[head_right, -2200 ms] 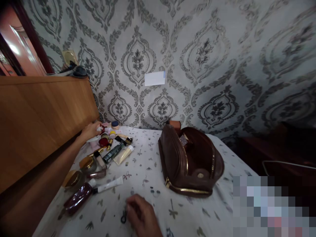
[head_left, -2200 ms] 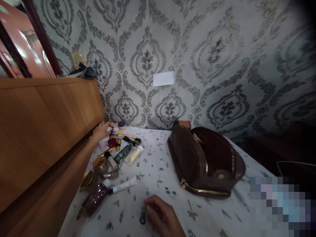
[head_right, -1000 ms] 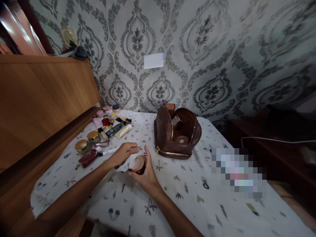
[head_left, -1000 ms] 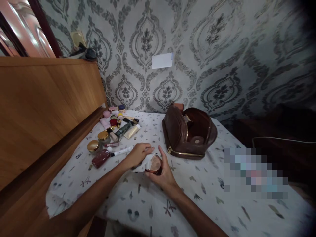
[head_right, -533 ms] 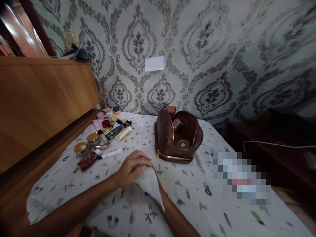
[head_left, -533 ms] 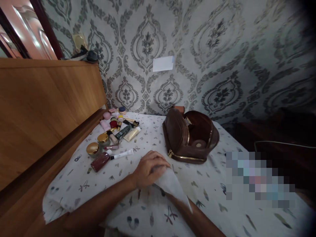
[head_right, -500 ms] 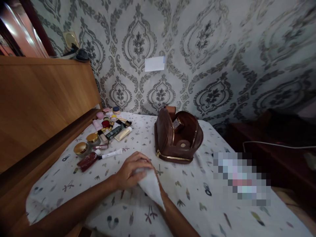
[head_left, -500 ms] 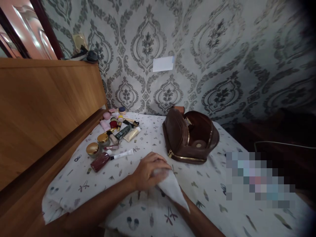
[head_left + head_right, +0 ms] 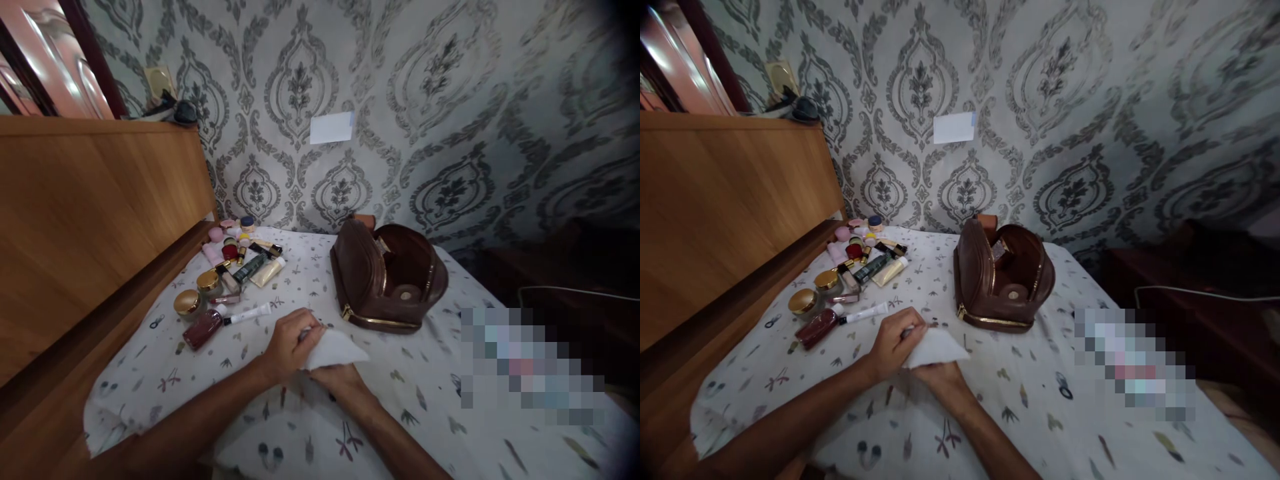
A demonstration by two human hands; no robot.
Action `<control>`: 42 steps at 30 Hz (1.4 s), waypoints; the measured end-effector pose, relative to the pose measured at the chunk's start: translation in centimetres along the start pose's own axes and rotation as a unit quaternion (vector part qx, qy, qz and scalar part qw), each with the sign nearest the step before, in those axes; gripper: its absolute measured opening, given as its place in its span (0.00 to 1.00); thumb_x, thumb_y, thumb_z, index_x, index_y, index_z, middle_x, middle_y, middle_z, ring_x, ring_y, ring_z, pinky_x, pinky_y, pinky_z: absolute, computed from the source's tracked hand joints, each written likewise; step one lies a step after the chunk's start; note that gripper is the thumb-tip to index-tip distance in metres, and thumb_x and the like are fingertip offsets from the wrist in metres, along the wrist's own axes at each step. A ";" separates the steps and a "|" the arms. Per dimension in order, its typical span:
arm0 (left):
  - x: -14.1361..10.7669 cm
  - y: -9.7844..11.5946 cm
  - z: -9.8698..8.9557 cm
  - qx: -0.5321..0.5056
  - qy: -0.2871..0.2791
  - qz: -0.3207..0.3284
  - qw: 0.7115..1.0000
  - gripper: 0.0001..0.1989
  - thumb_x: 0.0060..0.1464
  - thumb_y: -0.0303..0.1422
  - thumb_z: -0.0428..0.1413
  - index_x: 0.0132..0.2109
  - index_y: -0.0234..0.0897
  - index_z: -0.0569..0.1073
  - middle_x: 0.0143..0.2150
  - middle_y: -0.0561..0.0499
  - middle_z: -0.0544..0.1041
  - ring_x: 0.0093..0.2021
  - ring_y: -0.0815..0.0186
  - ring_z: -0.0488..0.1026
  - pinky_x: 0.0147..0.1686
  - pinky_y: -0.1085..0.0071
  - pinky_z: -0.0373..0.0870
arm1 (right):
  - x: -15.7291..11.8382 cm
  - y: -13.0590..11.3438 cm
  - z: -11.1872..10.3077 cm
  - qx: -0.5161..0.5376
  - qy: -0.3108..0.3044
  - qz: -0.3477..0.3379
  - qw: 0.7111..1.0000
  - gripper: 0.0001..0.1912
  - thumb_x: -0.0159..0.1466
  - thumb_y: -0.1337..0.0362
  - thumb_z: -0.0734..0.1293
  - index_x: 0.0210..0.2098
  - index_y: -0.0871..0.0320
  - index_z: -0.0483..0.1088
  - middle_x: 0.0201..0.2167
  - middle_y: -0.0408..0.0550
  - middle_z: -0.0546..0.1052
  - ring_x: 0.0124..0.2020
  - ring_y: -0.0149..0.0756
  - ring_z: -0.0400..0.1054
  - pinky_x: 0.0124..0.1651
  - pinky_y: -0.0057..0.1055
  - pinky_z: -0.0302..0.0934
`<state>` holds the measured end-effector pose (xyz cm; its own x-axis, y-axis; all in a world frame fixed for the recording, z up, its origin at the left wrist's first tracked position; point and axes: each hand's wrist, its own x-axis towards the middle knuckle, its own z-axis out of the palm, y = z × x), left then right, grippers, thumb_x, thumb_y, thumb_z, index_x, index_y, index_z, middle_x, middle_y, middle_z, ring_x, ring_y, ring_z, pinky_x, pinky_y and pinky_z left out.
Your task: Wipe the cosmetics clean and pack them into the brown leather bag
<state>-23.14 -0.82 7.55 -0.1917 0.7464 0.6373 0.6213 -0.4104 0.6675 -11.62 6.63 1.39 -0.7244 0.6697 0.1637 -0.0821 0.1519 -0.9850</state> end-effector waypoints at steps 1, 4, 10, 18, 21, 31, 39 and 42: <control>0.1 0.0 -0.1 -0.008 0.006 -0.040 0.999 0.13 0.63 0.34 0.50 0.29 0.37 0.66 0.26 0.53 0.68 0.29 0.69 0.67 0.31 0.72 0.63 | -0.2 -0.5 0.2 -0.005 -0.012 0.014 1.000 0.11 0.47 0.68 0.69 0.32 0.53 0.71 0.30 0.44 0.77 0.34 0.43 0.70 0.41 0.39 0.69; 0.3 -0.4 -0.5 -0.051 0.015 -0.155 0.986 0.14 0.62 0.38 0.50 0.28 0.38 0.64 0.25 0.56 0.64 0.29 0.69 0.63 0.31 0.73 0.60 | -0.6 -1.9 0.4 0.005 -0.061 0.056 0.997 0.07 0.49 0.64 0.70 0.28 0.54 0.69 0.24 0.42 0.72 0.29 0.38 0.66 0.34 0.35 0.66; 0.5 -1.3 -0.6 -0.153 0.048 -0.238 0.958 0.07 0.58 0.37 0.54 0.38 0.38 0.69 0.31 0.55 0.71 0.34 0.67 0.68 0.37 0.72 0.64 | -0.9 -2.7 0.4 0.089 -0.063 0.090 0.990 0.21 0.47 0.55 0.77 0.35 0.56 0.69 0.32 0.45 0.75 0.35 0.40 0.69 0.42 0.37 0.65; 0.3 -0.8 -1.1 -0.190 -0.113 0.008 0.975 0.18 0.62 0.43 0.52 0.45 0.34 0.78 0.48 0.38 0.77 0.51 0.55 0.73 0.53 0.59 0.67 | -1.1 -2.5 0.1 0.281 -0.027 0.159 0.946 0.23 0.47 0.51 0.78 0.38 0.56 0.74 0.31 0.47 0.78 0.41 0.46 0.73 0.49 0.43 0.66; 0.1 -0.7 -1.0 -0.132 -0.075 -0.014 0.988 0.17 0.62 0.43 0.52 0.35 0.34 0.75 0.35 0.44 0.76 0.40 0.61 0.74 0.42 0.66 0.69 | -1.1 -2.2 0.2 0.281 -0.029 0.160 0.946 0.22 0.48 0.53 0.78 0.38 0.56 0.75 0.33 0.49 0.80 0.41 0.49 0.74 0.47 0.46 0.68; 0.4 -1.3 -0.3 -0.207 0.064 -0.243 0.945 0.26 0.58 0.51 0.52 0.22 0.37 0.58 0.22 0.58 0.55 0.25 0.72 0.55 0.29 0.73 0.55 | -1.0 -3.2 0.8 0.310 -0.027 0.185 0.932 0.27 0.45 0.55 0.80 0.43 0.54 0.75 0.46 0.51 0.81 0.50 0.49 0.73 0.58 0.48 0.62; -0.1 -3.0 0.6 -0.288 0.067 -0.291 0.910 0.24 0.55 0.52 0.56 0.26 0.36 0.63 0.23 0.58 0.60 0.26 0.72 0.58 0.28 0.75 0.57 | -0.6 -3.9 0.5 0.306 -0.041 0.133 0.942 0.29 0.48 0.48 0.77 0.46 0.53 0.76 0.49 0.52 0.79 0.53 0.50 0.72 0.58 0.46 0.62; -0.1 -2.6 0.7 -0.299 0.070 -0.298 0.904 0.23 0.55 0.52 0.56 0.27 0.36 0.67 0.23 0.57 0.64 0.27 0.70 0.62 0.30 0.74 0.60 | -0.5 -3.8 0.3 0.284 -0.037 0.110 0.952 0.30 0.49 0.48 0.77 0.49 0.52 0.74 0.52 0.52 0.77 0.55 0.51 0.70 0.60 0.47 0.61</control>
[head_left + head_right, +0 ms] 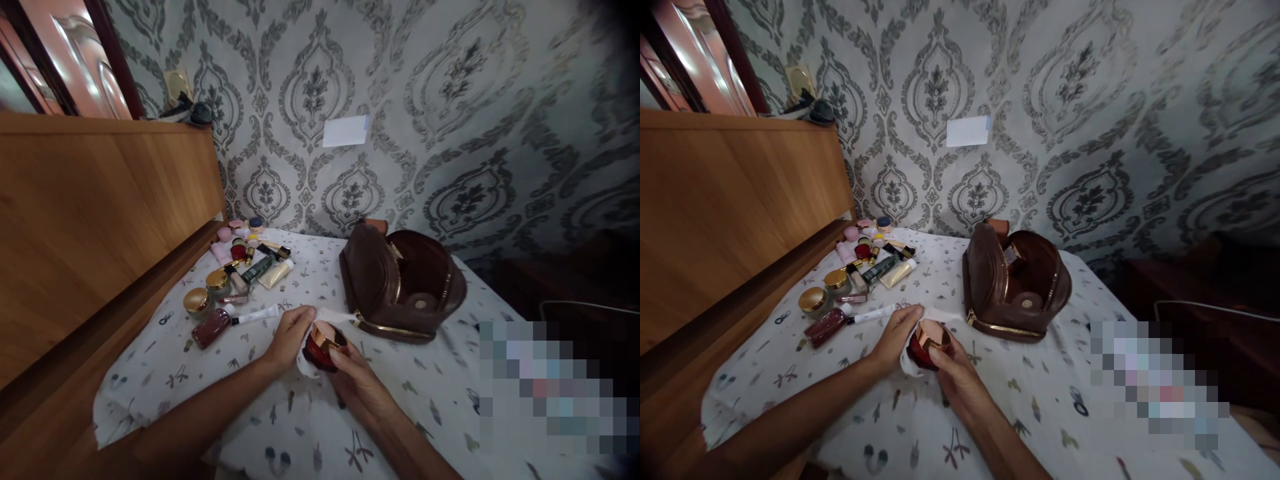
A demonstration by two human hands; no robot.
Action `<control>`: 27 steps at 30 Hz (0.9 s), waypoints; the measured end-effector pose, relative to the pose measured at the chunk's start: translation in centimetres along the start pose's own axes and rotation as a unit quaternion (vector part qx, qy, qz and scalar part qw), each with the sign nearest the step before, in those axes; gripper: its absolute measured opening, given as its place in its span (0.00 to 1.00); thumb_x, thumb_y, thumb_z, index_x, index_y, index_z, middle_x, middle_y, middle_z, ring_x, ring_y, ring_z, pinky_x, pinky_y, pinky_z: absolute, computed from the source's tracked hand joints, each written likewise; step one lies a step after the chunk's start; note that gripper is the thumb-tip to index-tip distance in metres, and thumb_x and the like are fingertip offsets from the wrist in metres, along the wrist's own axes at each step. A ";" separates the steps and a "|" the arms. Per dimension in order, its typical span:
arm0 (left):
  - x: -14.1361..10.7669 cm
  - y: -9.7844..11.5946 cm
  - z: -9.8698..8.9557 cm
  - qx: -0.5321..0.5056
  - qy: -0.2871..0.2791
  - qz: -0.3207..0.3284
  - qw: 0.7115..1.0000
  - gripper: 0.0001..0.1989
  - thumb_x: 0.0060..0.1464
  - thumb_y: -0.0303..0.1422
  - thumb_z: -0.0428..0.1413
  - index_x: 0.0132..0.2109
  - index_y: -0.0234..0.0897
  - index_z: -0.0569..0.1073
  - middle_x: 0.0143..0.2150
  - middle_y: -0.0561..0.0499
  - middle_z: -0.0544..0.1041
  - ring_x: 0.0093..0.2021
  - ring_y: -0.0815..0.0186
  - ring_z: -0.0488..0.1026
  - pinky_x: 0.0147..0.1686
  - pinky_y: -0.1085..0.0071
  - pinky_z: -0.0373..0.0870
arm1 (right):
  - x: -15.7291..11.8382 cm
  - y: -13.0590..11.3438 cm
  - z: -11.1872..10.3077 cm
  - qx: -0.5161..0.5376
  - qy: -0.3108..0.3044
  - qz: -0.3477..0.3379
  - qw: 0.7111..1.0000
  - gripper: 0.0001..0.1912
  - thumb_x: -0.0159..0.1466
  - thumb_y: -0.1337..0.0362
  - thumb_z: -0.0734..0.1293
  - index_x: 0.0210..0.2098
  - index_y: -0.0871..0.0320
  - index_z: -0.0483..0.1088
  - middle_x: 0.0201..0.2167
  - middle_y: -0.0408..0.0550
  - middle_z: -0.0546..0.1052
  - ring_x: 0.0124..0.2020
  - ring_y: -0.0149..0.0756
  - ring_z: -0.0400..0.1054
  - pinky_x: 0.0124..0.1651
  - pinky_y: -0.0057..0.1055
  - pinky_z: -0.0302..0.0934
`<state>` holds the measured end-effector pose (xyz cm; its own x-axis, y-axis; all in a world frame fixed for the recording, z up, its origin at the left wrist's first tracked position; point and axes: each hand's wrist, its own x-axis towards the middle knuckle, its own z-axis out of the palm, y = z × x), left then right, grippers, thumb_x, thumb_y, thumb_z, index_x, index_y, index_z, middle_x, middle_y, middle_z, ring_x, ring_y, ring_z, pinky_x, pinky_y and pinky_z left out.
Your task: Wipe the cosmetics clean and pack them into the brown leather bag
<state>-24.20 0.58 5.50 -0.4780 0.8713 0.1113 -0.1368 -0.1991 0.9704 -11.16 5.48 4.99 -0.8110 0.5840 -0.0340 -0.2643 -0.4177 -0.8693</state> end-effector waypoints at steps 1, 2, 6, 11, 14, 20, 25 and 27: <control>-0.1 0.1 0.1 -0.003 -0.002 0.000 1.000 0.22 0.55 0.52 0.55 0.28 0.36 0.69 0.24 0.56 0.67 0.29 0.69 0.66 0.33 0.73 0.63 | 0.0 0.0 -0.1 -0.003 0.007 -0.007 1.000 0.31 0.49 0.48 0.77 0.49 0.51 0.74 0.53 0.52 0.77 0.55 0.51 0.70 0.60 0.47 0.60; -0.1 0.2 0.2 -0.007 -0.007 0.002 1.000 0.22 0.55 0.52 0.55 0.31 0.35 0.72 0.27 0.55 0.71 0.32 0.67 0.69 0.36 0.72 0.65 | 0.1 0.1 -0.1 -0.003 0.017 -0.015 1.000 0.31 0.49 0.48 0.77 0.49 0.50 0.73 0.52 0.51 0.77 0.55 0.50 0.70 0.61 0.47 0.60; -0.5 0.4 0.5 -0.017 -0.030 0.013 0.999 0.22 0.60 0.50 0.51 0.45 0.35 0.77 0.38 0.49 0.79 0.42 0.62 0.74 0.47 0.67 0.68 | 0.4 0.2 -0.3 -0.009 0.048 -0.047 0.998 0.31 0.47 0.50 0.78 0.48 0.49 0.73 0.49 0.49 0.78 0.51 0.48 0.72 0.59 0.45 0.61; -0.9 0.6 0.6 0.029 -0.061 0.058 0.996 0.21 0.63 0.49 0.47 0.46 0.36 0.74 0.40 0.50 0.77 0.42 0.63 0.73 0.47 0.68 0.67 | 0.7 0.2 -0.4 -0.034 0.082 -0.073 0.993 0.33 0.46 0.53 0.79 0.49 0.49 0.72 0.48 0.49 0.78 0.50 0.46 0.71 0.59 0.43 0.61; -1.0 0.8 0.5 0.067 -0.065 0.078 0.993 0.22 0.64 0.50 0.45 0.43 0.36 0.72 0.38 0.51 0.75 0.41 0.64 0.71 0.46 0.69 0.67 | 0.8 0.4 -0.8 -0.108 0.103 -0.107 0.983 0.32 0.45 0.55 0.80 0.49 0.50 0.73 0.47 0.49 0.78 0.51 0.48 0.71 0.59 0.44 0.60; -0.5 0.2 0.5 0.055 0.020 0.011 0.998 0.28 0.56 0.59 0.49 0.31 0.37 0.71 0.31 0.52 0.75 0.36 0.64 0.70 0.42 0.68 0.69 | 0.7 0.3 -1.6 -0.287 0.130 -0.189 0.930 0.33 0.43 0.56 0.80 0.49 0.52 0.75 0.48 0.51 0.77 0.51 0.51 0.69 0.58 0.47 0.61; -0.1 -0.6 0.4 -0.125 -0.018 -0.230 0.965 0.31 0.50 0.62 0.53 0.32 0.35 0.74 0.23 0.53 0.74 0.24 0.67 0.71 0.26 0.72 0.69 | 0.5 -0.4 -1.7 -0.336 0.115 -0.229 0.906 0.32 0.45 0.57 0.80 0.49 0.51 0.75 0.49 0.52 0.77 0.53 0.52 0.68 0.59 0.47 0.60; 0.0 -0.6 0.2 -0.155 -0.041 -0.294 0.942 0.31 0.50 0.62 0.53 0.32 0.34 0.74 0.21 0.53 0.73 0.20 0.69 0.68 0.20 0.74 0.66 | 0.5 -0.6 -1.8 -0.336 0.107 -0.221 0.909 0.32 0.45 0.57 0.80 0.49 0.51 0.75 0.51 0.52 0.76 0.54 0.52 0.67 0.60 0.48 0.59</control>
<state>-23.95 0.84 4.97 -0.1733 0.9007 -0.3983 -0.6108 0.2189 0.7609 -10.50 7.29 4.55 -0.5639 0.7440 0.3584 -0.1022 0.3678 -0.9243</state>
